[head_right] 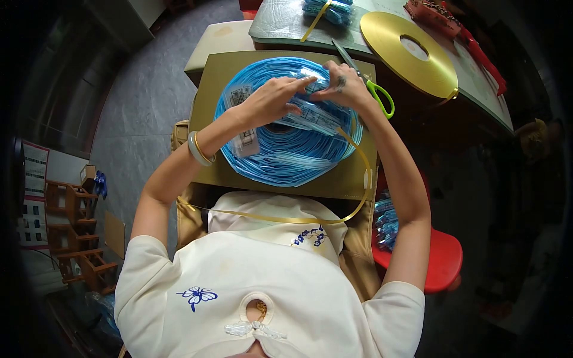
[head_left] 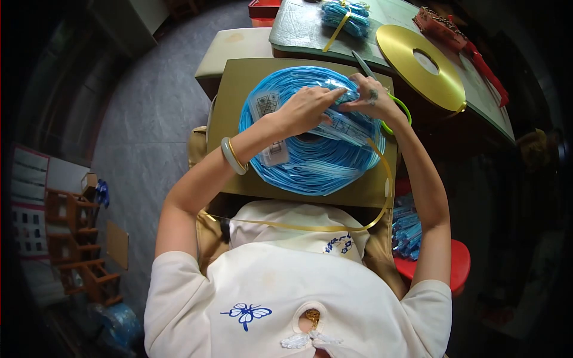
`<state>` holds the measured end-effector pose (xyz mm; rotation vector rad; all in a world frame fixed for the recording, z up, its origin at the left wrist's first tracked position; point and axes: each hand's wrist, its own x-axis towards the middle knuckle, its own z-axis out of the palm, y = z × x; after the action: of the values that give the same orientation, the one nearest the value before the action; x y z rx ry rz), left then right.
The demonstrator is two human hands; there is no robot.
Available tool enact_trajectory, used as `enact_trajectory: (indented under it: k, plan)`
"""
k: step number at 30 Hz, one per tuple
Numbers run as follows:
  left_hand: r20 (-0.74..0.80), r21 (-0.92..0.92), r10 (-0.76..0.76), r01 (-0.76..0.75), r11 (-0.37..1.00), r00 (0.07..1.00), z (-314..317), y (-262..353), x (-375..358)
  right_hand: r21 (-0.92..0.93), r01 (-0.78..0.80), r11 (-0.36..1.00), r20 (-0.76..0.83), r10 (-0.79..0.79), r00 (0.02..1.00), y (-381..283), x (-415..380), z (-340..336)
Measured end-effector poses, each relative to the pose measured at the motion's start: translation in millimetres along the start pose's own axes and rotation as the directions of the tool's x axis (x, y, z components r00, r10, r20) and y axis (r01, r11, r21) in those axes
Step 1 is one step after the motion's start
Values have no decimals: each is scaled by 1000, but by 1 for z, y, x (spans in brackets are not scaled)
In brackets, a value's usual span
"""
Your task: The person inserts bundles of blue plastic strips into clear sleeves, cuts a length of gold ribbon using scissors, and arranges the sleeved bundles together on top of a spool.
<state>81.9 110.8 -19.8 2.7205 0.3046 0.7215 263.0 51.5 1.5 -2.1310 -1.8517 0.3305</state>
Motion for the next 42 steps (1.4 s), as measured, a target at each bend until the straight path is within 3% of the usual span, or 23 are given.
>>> enact_trajectory:
  k: [6,8,10,11,14,16,17,18,20,26,31,36,40,42]
  plan:
    - [-15,-198,-74,69,978,997,-22,6,5,136,-2,991,108,-12,994,27,8,-1]
    - [-37,-199,-73,64,978,997,-42,7,5,281,89,956,-26,-85,996,36,7,-10]
    - [-182,-228,-114,71,971,977,-57,4,-3,410,196,891,-164,-140,977,38,6,-15]
    - [-179,-227,-115,73,971,977,-57,3,-9,413,197,889,-163,-140,977,35,4,-19]
    - [31,-281,-217,217,935,976,-47,9,-34,498,226,837,-170,-162,972,13,-6,-33]
    - [98,-292,-241,260,921,965,-37,7,-40,548,233,804,-133,-191,972,12,-4,-26]
    - [58,-207,-221,228,951,974,-29,4,-42,570,227,789,-93,-212,973,16,-1,-17]
    - [20,-118,-198,198,973,980,-20,2,-42,567,227,792,-96,-210,973,6,-3,-20]
    - [-34,18,-165,165,986,986,-12,0,-43,386,-65,920,224,-25,974,-17,-6,-21]
    - [59,104,-284,277,955,957,-10,3,-43,240,14,971,180,-58,982,-17,2,7]
    - [-7,93,-209,208,974,978,-12,6,-45,310,74,948,90,-107,990,-6,-2,7]
    - [34,-174,-262,264,949,964,-25,28,-55,560,20,828,170,-139,976,0,-7,2]
    - [-105,-205,-80,58,977,991,-10,36,-80,474,158,866,35,-197,980,0,-14,8]
    - [-150,-160,-74,49,986,986,-5,36,-86,429,174,887,13,-198,980,-9,-23,2]
